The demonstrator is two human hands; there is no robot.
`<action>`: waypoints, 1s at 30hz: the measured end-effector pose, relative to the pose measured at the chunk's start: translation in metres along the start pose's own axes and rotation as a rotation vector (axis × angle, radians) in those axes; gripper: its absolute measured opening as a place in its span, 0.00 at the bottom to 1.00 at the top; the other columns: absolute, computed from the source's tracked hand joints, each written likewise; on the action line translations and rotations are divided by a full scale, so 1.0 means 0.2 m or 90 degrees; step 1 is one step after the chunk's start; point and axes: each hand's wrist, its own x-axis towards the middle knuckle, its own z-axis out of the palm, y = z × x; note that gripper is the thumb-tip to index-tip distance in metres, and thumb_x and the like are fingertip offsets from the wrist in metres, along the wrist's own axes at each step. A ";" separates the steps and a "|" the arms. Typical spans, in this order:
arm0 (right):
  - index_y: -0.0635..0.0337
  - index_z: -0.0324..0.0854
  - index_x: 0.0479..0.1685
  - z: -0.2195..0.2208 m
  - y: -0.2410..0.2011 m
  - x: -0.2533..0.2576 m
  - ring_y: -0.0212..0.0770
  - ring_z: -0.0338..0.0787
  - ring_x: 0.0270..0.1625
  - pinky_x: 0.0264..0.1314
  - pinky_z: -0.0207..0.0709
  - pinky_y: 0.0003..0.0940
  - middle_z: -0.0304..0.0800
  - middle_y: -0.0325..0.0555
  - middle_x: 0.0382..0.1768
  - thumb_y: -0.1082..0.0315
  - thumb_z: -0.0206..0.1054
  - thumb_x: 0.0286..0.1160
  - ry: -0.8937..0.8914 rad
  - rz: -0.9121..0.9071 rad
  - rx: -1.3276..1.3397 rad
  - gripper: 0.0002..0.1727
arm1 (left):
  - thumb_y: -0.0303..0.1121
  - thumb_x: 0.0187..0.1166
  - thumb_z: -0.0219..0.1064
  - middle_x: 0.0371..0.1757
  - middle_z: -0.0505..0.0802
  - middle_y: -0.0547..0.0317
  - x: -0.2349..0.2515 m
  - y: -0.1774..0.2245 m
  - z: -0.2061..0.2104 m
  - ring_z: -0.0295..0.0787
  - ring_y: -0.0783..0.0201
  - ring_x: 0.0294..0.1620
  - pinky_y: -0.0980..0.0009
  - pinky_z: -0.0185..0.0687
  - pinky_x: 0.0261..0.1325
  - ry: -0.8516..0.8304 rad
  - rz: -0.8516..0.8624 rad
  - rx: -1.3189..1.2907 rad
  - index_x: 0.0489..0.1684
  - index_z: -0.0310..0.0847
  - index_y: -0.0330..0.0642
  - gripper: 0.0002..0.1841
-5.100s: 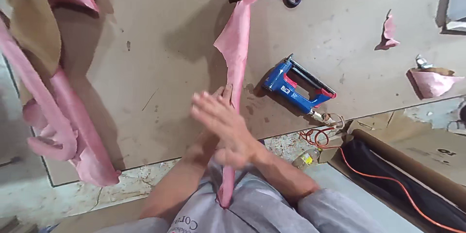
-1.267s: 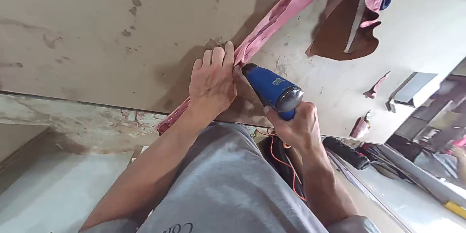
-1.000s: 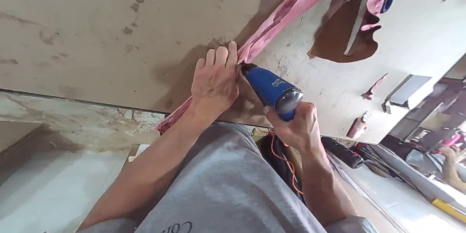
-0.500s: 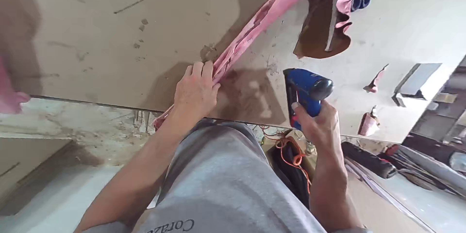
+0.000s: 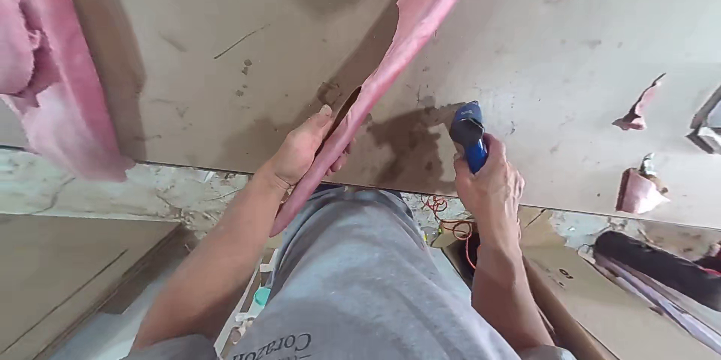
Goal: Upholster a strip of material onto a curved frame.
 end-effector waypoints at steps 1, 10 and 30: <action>0.56 0.72 0.80 0.02 0.01 0.03 0.64 0.92 0.50 0.49 0.79 0.68 0.92 0.62 0.50 0.50 0.63 0.76 0.006 0.001 -0.002 0.34 | 0.55 0.93 0.22 0.37 0.91 0.58 0.01 0.00 0.02 0.86 0.71 0.25 0.79 0.84 0.27 0.002 0.001 0.013 0.52 0.80 0.44 0.37; 0.53 0.68 0.85 0.05 0.04 0.14 0.65 0.91 0.55 0.55 0.78 0.70 0.91 0.63 0.55 0.51 0.65 0.75 -0.009 0.044 -0.037 0.36 | 0.51 0.84 0.66 0.34 0.92 0.56 0.12 -0.05 0.21 0.92 0.61 0.32 0.55 0.92 0.40 0.200 -0.168 0.453 0.60 0.81 0.43 0.21; 0.58 0.88 0.44 -0.09 -0.06 -0.06 0.39 0.90 0.32 0.35 0.81 0.47 0.90 0.43 0.28 0.46 0.69 0.70 -0.036 -0.041 0.080 0.22 | 0.55 0.92 0.48 0.60 0.88 0.36 0.19 -0.08 0.20 0.90 0.35 0.53 0.41 0.87 0.45 0.416 -0.034 0.884 0.83 0.65 0.35 0.33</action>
